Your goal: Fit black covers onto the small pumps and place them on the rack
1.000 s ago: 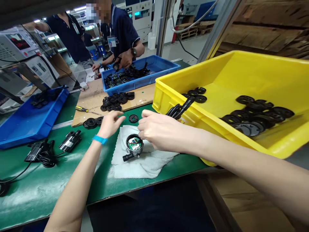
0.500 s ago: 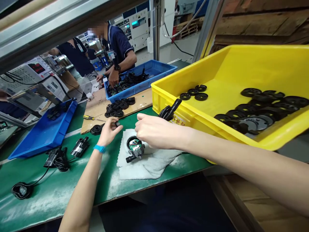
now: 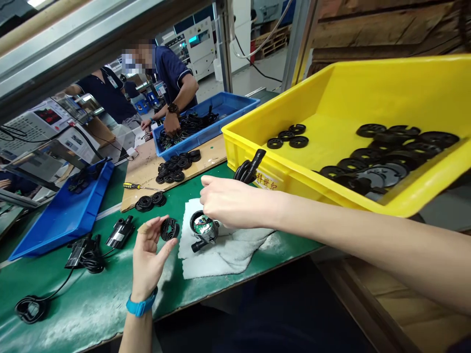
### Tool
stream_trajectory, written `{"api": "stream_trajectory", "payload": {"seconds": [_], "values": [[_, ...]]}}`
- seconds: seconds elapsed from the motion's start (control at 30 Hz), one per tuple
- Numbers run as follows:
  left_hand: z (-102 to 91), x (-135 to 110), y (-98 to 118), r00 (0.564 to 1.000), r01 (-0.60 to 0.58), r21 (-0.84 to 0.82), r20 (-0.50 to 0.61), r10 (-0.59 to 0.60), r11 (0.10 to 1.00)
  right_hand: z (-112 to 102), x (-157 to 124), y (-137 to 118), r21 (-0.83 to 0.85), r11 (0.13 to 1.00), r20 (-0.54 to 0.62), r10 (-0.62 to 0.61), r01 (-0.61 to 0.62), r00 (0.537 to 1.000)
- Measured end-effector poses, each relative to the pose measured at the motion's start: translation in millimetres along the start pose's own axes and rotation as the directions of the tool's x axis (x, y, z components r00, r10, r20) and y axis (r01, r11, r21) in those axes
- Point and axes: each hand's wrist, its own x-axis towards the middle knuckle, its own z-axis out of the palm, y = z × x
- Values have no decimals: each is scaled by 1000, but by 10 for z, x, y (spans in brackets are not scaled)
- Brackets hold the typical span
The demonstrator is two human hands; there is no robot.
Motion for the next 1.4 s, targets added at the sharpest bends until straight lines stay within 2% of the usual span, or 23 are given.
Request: {"api": "stream_trajectory", "payload": {"seconds": [0.07, 0.13, 0.27, 0.37, 0.47, 0.57, 0.67, 0.83, 1.0, 1.17, 1.3, 1.4], "values": [[136, 92, 229, 993, -89, -75, 75, 94, 993, -21, 6, -2, -7, 1000, 12, -5, 5, 1000], [235, 199, 366, 974, -135, -85, 173, 148, 987, -39, 10, -3, -14, 1000, 26, -5, 5, 1000], [310, 379, 397, 935, -143, -58, 318, 154, 988, -67, 13, -8, -20, 1000, 45, -3, 4, 999], [319, 425, 367, 918, -148, -60, 363, 160, 987, -82, 11, -11, -8, 1000, 56, 3, -3, 998], [364, 393, 346, 924, -135, -127, 343, 171, 983, -84, 11, -8, 4, 1000, 63, 0, -1, 998], [454, 318, 329, 960, -107, -186, 238, 150, 977, -82, 16, -1, 0, 1000, 49, -5, 5, 999], [524, 250, 339, 983, -99, -144, 142, 119, 985, -96, 17, -1, -21, 1000, 65, 3, -2, 998], [503, 232, 426, 962, -94, -119, 244, 121, 988, -126, 9, -2, -26, 1000, 97, 16, -13, 995], [495, 253, 485, 980, -30, -98, 192, 49, 995, -109, 15, 1, -30, 999, 103, 22, -19, 994], [498, 270, 499, 970, 19, -131, 245, 14, 991, -73, 24, 11, -33, 999, 88, 20, -17, 996], [477, 294, 519, 973, -24, -57, 227, 36, 998, -31, 23, 26, -48, 999, 52, 9, -6, 999], [456, 338, 489, 962, -60, -49, 264, 71, 997, 5, 23, 28, -61, 998, 20, 0, 1, 1000]]}}
